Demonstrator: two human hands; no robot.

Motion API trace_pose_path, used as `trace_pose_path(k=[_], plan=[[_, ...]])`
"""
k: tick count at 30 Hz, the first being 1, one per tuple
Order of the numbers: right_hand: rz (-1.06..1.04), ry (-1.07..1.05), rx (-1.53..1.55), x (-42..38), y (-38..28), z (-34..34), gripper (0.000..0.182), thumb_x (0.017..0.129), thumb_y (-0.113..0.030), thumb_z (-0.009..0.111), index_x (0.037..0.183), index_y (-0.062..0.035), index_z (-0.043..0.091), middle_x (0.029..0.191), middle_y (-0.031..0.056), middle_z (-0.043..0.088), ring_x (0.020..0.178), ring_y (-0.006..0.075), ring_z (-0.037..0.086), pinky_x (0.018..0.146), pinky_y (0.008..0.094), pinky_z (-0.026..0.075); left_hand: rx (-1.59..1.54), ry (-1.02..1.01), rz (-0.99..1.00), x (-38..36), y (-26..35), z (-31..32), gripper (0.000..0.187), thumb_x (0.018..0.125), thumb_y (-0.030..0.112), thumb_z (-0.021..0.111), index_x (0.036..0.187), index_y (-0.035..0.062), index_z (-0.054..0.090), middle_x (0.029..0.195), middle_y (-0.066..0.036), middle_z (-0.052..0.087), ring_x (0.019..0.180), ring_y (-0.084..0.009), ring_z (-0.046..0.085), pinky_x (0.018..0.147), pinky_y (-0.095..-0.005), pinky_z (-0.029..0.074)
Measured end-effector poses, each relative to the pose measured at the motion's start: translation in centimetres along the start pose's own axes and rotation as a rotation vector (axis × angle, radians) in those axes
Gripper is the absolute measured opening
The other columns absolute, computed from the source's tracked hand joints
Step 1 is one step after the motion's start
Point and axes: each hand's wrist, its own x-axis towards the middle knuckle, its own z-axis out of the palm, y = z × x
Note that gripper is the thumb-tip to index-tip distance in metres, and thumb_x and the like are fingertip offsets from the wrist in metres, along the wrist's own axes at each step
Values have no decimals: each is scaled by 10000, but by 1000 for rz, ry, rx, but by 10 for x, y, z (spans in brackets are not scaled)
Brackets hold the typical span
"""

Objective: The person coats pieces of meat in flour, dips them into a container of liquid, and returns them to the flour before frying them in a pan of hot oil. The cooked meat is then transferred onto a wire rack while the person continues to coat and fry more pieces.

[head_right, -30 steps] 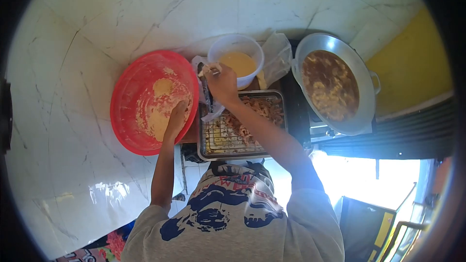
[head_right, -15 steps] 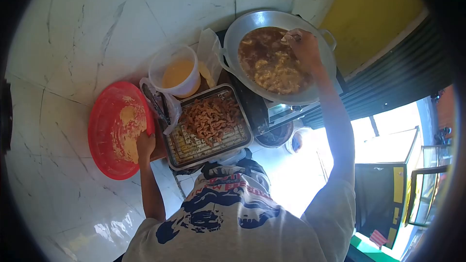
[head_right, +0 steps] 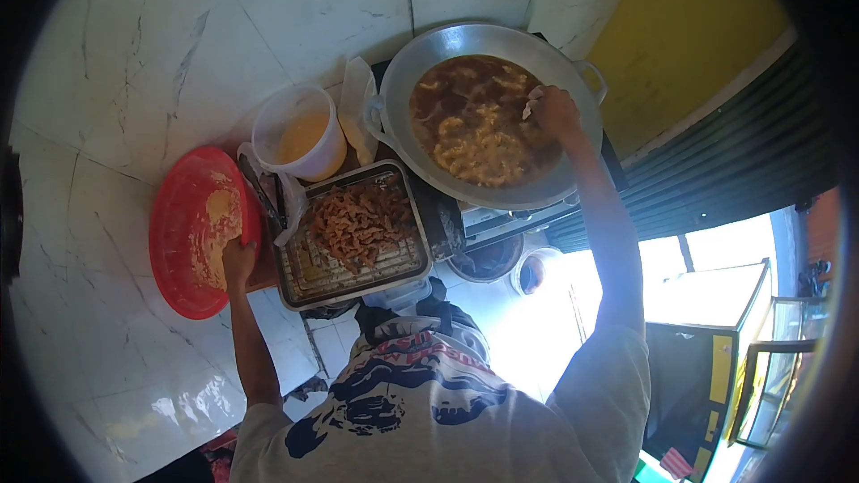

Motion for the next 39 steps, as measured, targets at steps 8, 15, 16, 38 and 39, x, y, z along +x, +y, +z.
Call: trace_pose_path(k=[8,15,16,38,39], plan=[[-99,147,240,-48,-45,-62,217,884,-216,679,1037,-74,739,995,173,723,873,304,707,770,380,549,-5,55,22,-2,4,1,342,822,249,621,1061,18,704,954,-272,689,957,-440,660,839,-490,510],[-201,79,447,-149,-84,-78,207,887,-188,727,1035,-43,739,929,99,747,751,179,697,704,301,541,39,83,-23,5,3,19,347,829,285,608,1055,40,709,942,-264,692,944,-450,660,844,-504,514],[-226,46,440,-160,-89,-79,212,885,-194,733,1036,-47,741,931,96,748,747,179,696,702,304,543,37,88,-20,7,-1,25,349,830,289,606,1056,43,709,941,-265,692,943,-452,660,847,-508,514],[-376,-343,593,-286,-318,38,214,883,-180,725,1033,-28,731,953,123,744,789,193,707,674,311,532,138,-40,359,-60,-140,-39,509,827,573,667,864,72,750,712,-164,690,711,-358,690,679,-451,548],[-396,-336,585,-295,-338,48,201,883,-159,718,1036,-29,729,954,129,742,787,201,705,677,314,533,156,-51,358,-71,-146,-60,428,797,504,726,853,81,752,680,-140,682,681,-335,688,650,-433,554]])
